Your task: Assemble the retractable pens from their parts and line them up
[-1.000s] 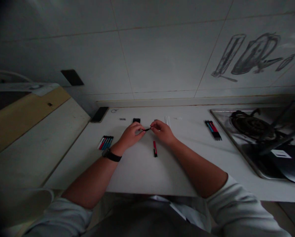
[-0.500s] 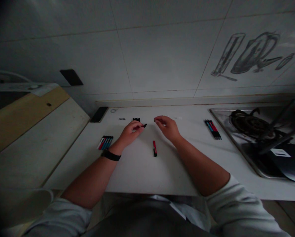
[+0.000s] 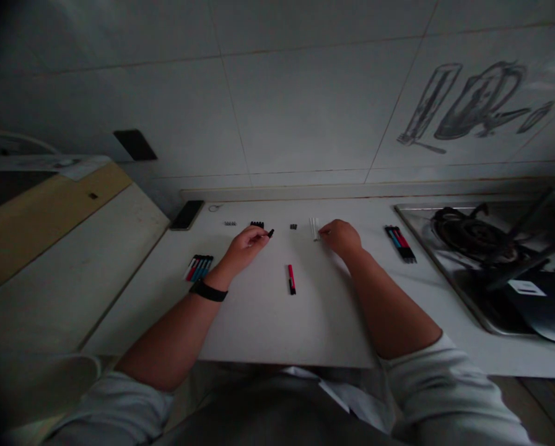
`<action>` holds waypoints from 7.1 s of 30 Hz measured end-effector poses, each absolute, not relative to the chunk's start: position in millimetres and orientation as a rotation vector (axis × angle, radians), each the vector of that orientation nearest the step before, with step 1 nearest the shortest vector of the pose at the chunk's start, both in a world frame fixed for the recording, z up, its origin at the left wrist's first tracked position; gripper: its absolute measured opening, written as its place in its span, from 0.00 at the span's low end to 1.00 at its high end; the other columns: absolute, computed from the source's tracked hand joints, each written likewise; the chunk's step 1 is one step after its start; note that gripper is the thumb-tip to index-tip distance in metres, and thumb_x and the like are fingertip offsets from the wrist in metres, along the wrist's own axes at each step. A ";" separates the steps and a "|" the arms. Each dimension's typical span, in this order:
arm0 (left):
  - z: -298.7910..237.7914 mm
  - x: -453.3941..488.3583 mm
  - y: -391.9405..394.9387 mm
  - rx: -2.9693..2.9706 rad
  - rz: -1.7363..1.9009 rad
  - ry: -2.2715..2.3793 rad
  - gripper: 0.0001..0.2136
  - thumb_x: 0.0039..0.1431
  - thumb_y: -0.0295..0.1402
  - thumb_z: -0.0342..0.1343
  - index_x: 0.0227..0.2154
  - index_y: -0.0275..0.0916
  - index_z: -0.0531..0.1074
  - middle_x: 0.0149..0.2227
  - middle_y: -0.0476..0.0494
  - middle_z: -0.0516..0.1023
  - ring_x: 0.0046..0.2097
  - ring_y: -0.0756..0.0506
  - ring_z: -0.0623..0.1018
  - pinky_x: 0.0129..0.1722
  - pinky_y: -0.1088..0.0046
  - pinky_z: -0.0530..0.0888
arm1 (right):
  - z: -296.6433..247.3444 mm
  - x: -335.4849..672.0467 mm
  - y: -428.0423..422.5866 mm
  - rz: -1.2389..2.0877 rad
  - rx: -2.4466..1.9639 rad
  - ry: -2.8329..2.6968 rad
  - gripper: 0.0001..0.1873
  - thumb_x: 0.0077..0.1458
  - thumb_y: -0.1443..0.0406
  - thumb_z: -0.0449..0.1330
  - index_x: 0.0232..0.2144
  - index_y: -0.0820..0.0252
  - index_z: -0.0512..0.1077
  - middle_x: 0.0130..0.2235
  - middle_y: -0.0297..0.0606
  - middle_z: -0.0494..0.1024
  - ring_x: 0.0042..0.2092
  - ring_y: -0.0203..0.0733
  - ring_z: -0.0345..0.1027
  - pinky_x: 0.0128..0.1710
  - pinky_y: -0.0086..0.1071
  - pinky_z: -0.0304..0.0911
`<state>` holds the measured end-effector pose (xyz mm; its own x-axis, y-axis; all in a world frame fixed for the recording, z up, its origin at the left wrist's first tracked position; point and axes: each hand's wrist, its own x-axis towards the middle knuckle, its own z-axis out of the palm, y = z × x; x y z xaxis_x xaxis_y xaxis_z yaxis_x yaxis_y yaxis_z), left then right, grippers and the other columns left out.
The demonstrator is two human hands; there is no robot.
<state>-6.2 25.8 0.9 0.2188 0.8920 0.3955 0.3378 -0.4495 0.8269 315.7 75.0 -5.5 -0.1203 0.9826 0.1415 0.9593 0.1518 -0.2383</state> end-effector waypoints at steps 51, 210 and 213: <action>4.4 -6.1 18.0 2.477 0.950 1.263 0.03 0.63 0.31 0.65 0.39 0.42 0.79 0.39 0.45 0.83 0.42 0.43 0.80 0.45 0.64 0.75 | 24.1 244.8 21.2 0.185 -1.102 -2.420 0.13 0.69 0.66 0.55 0.43 0.58 0.80 0.44 0.44 0.82 0.45 0.45 0.75 0.49 0.36 0.65; 7.4 -11.3 17.3 2.388 0.983 1.198 0.08 0.73 0.35 0.52 0.41 0.40 0.75 0.44 0.42 0.76 0.47 0.44 0.77 0.52 0.62 0.76 | 7.4 238.5 24.4 0.208 -0.947 -2.247 0.12 0.69 0.59 0.58 0.43 0.52 0.82 0.42 0.44 0.84 0.45 0.51 0.74 0.52 0.45 0.60; 6.3 -10.7 18.1 2.411 0.964 1.168 0.08 0.72 0.32 0.51 0.38 0.40 0.74 0.42 0.42 0.76 0.47 0.44 0.77 0.51 0.63 0.76 | 6.8 238.1 24.4 0.220 -0.947 -2.240 0.12 0.69 0.58 0.58 0.42 0.52 0.82 0.42 0.44 0.84 0.45 0.51 0.74 0.52 0.46 0.60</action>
